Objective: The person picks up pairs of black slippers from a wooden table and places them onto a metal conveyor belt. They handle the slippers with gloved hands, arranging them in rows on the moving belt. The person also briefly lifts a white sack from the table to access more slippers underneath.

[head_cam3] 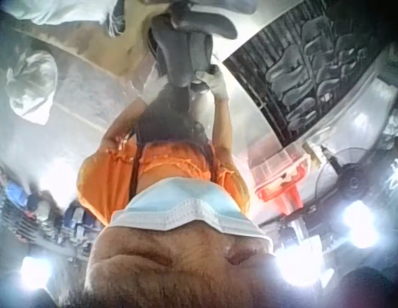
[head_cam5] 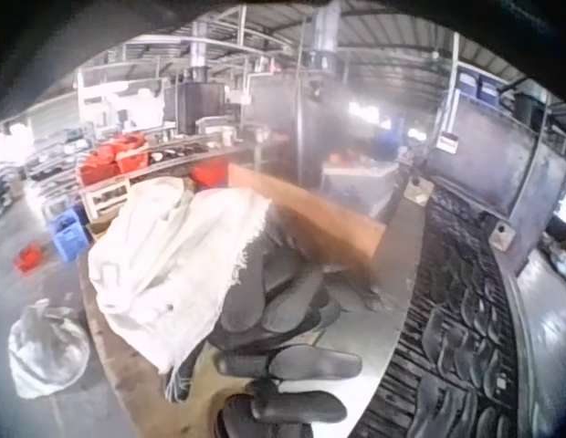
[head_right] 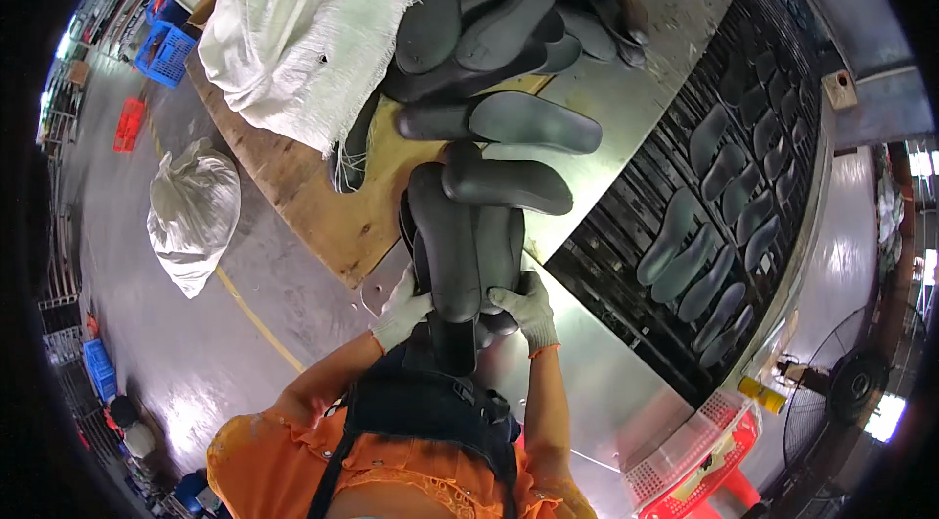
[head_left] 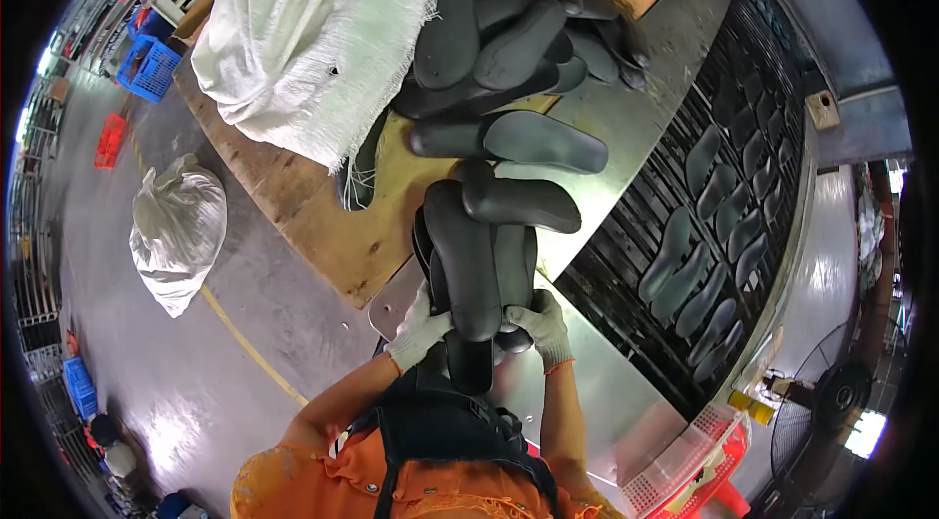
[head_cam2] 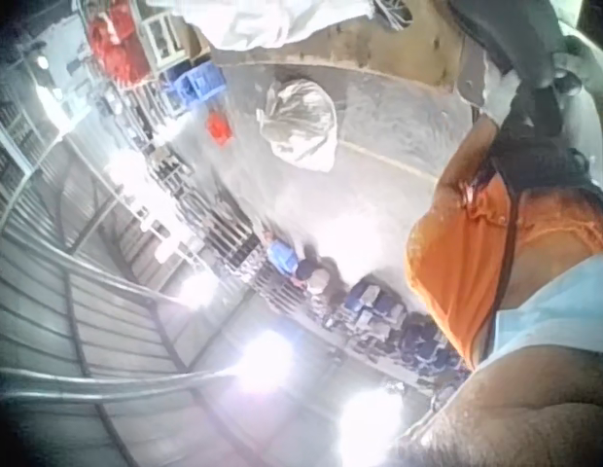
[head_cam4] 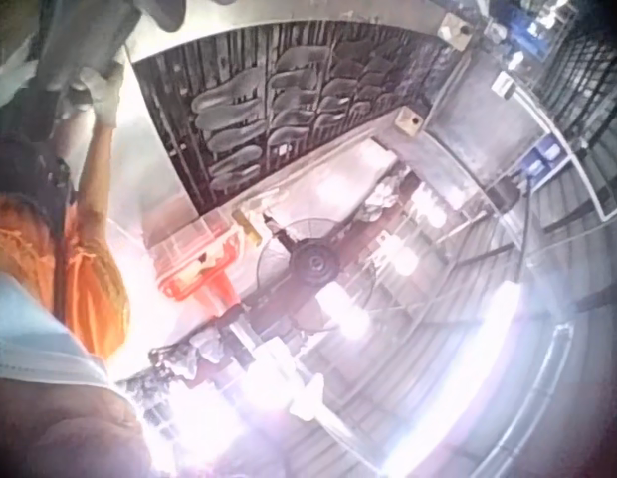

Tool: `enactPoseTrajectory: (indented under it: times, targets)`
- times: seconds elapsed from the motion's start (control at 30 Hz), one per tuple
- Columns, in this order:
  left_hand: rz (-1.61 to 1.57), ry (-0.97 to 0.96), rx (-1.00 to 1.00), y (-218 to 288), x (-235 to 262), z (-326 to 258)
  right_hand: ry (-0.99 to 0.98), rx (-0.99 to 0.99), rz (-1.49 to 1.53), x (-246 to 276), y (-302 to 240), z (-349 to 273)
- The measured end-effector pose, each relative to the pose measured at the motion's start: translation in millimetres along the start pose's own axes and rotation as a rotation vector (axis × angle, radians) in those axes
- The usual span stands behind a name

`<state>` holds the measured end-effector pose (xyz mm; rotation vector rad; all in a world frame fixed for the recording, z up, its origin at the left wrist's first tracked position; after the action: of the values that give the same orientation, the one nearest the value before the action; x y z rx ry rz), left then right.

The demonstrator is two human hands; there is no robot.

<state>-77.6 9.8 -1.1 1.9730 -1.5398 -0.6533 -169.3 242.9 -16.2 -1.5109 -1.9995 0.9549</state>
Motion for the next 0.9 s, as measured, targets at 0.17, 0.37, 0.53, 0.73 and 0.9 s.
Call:
enactPoseTrajectory:
  times: [0.17, 0.37, 0.53, 0.73, 0.9]
  targets:
    - [-0.119, 0.106, 0.020, -16.2, 27.2, -5.1, 0.125, 0.063, -0.212, -5.5, -21.8, -34.2]
    - [0.025, 0.248, -0.246, 12.6, 42.5, -10.5, 0.143, 0.144, -0.659, -43.5, -67.6, -65.5]
    - [0.206, 0.279, -0.192, 31.2, 41.6, -4.4, 0.194, 0.355, -0.906, -72.5, -48.0, -63.1]
    - [0.099, 0.173, -0.261, 6.4, 74.7, 13.9, 0.153, 0.415, -0.798, -80.6, -59.0, -69.6]
    - [-0.115, 0.078, -0.211, 12.7, 71.2, 3.7, 0.166, 0.516, -0.712, -87.5, -67.6, -81.0]
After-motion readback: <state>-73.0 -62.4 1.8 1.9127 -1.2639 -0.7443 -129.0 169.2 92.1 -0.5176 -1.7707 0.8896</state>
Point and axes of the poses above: each hand's wrist, its own z-axis towards the middle knuckle, its own x-axis out of the back of the hand, y = z × x, the point moved 3 cm from there along z, towards the middle knuckle
